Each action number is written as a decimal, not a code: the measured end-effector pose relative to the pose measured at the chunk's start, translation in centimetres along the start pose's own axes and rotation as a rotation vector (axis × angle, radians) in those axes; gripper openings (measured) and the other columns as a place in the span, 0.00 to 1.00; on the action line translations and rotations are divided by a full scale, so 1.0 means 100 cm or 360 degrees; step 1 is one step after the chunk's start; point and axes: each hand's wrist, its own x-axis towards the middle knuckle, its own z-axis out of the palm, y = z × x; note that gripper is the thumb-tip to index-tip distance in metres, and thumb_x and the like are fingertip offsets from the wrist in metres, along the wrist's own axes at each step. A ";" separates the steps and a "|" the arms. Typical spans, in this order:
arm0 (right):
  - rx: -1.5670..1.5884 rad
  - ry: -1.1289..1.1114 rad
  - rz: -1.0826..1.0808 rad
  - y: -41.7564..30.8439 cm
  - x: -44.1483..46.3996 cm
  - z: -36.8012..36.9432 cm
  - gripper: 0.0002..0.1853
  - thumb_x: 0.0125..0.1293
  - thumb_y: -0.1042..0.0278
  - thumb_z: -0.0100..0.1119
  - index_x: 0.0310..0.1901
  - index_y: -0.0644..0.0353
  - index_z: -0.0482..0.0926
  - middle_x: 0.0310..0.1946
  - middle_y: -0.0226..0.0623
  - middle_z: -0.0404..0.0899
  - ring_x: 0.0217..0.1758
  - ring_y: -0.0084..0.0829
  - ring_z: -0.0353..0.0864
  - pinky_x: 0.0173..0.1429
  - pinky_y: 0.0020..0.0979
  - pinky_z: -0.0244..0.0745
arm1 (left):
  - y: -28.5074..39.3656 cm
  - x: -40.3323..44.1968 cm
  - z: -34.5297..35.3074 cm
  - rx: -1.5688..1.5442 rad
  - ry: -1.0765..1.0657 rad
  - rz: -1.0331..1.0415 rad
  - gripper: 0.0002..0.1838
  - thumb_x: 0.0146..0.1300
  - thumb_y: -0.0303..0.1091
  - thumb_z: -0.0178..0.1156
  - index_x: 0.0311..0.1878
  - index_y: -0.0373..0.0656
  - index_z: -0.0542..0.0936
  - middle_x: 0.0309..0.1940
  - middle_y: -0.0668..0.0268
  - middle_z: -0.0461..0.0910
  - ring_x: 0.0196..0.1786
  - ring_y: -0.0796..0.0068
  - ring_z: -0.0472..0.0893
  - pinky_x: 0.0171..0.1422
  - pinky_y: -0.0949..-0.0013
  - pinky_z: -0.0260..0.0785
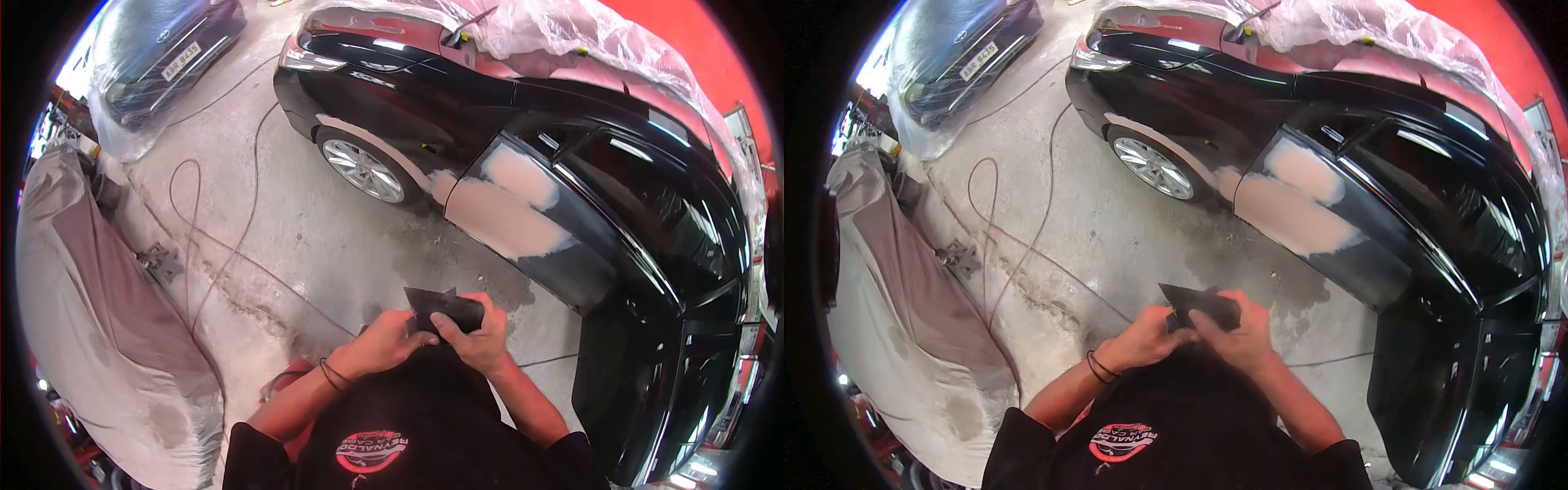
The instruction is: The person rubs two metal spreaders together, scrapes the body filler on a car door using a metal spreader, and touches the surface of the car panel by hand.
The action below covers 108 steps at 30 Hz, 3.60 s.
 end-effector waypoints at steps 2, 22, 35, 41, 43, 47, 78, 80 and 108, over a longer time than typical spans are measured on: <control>0.0306 0.0199 0.0249 0.012 0.005 0.001 0.20 0.68 0.70 0.78 0.56 0.65 0.79 0.44 0.34 0.90 0.44 0.24 0.88 0.51 0.30 0.83 | 0.010 0.008 0.002 -0.0224 -0.0020 -0.0128 0.39 0.79 0.43 0.67 0.84 0.38 0.62 0.63 0.52 0.85 0.65 0.56 0.85 0.70 0.57 0.74; 0.2154 0.0945 0.1247 0.137 0.043 0.000 0.24 0.81 0.64 0.65 0.73 0.58 0.73 0.64 0.35 0.82 0.65 0.34 0.83 0.71 0.42 0.79 | -0.052 0.109 -0.024 -0.0979 0.0690 -0.0686 0.21 0.77 0.36 0.69 0.65 0.32 0.82 0.56 0.63 0.88 0.58 0.72 0.86 0.64 0.64 0.79; 0.0971 0.1090 0.1386 0.197 0.069 0.159 0.27 0.85 0.52 0.55 0.72 0.67 0.74 0.67 0.52 0.81 0.70 0.42 0.80 0.75 0.40 0.72 | -0.135 0.142 -0.114 -0.0656 0.0213 -0.0833 0.22 0.79 0.36 0.67 0.68 0.32 0.80 0.57 0.62 0.87 0.60 0.74 0.83 0.66 0.67 0.76; -0.0362 -0.0519 0.1380 0.214 -0.011 0.158 0.18 0.79 0.50 0.62 0.55 0.54 0.87 0.55 0.47 0.87 0.64 0.50 0.85 0.70 0.46 0.77 | -0.298 0.047 -0.178 -0.0251 0.0408 -0.1773 0.27 0.75 0.47 0.67 0.60 0.27 0.83 0.54 0.58 0.88 0.54 0.67 0.86 0.61 0.65 0.77; -0.0527 -0.0665 0.1395 0.209 -0.038 0.161 0.17 0.78 0.49 0.63 0.52 0.54 0.87 0.50 0.48 0.88 0.60 0.52 0.86 0.65 0.48 0.79 | -0.302 0.033 -0.184 -0.0037 0.0198 -0.1763 0.26 0.75 0.46 0.66 0.59 0.28 0.85 0.50 0.59 0.89 0.51 0.66 0.87 0.57 0.62 0.77; -0.0469 -0.0276 0.1356 0.231 -0.058 0.176 0.17 0.78 0.47 0.61 0.45 0.55 0.85 0.41 0.47 0.88 0.51 0.56 0.87 0.56 0.53 0.80 | -0.275 0.052 -0.183 0.0318 0.0134 -0.1778 0.24 0.73 0.45 0.66 0.56 0.29 0.87 0.44 0.61 0.90 0.45 0.66 0.87 0.52 0.62 0.77; -0.0707 0.2778 -0.0006 0.616 0.244 0.001 0.46 0.87 0.41 0.40 0.84 0.78 0.44 0.86 0.73 0.37 0.92 0.63 0.36 0.93 0.53 0.34 | -0.643 0.326 -0.200 0.1390 0.0132 0.0412 0.18 0.78 0.41 0.60 0.40 0.35 0.87 0.35 0.49 0.87 0.60 0.37 0.79 0.81 0.44 0.60; -0.0704 0.2721 -0.0028 0.612 0.267 0.052 0.46 0.87 0.42 0.42 0.85 0.77 0.45 0.87 0.73 0.36 0.91 0.66 0.35 0.92 0.56 0.35 | -0.635 0.338 -0.194 0.1313 0.0016 0.0381 0.19 0.79 0.44 0.59 0.44 0.35 0.88 0.42 0.47 0.88 0.61 0.36 0.80 0.79 0.44 0.63; -0.0059 0.3273 0.0007 0.667 0.303 0.041 0.51 0.85 0.30 0.29 0.85 0.76 0.40 0.89 0.62 0.34 0.94 0.52 0.32 0.94 0.46 0.27 | -0.678 0.328 -0.243 0.1099 -0.0023 0.0284 0.18 0.76 0.43 0.61 0.46 0.36 0.89 0.45 0.47 0.89 0.62 0.36 0.80 0.71 0.44 0.70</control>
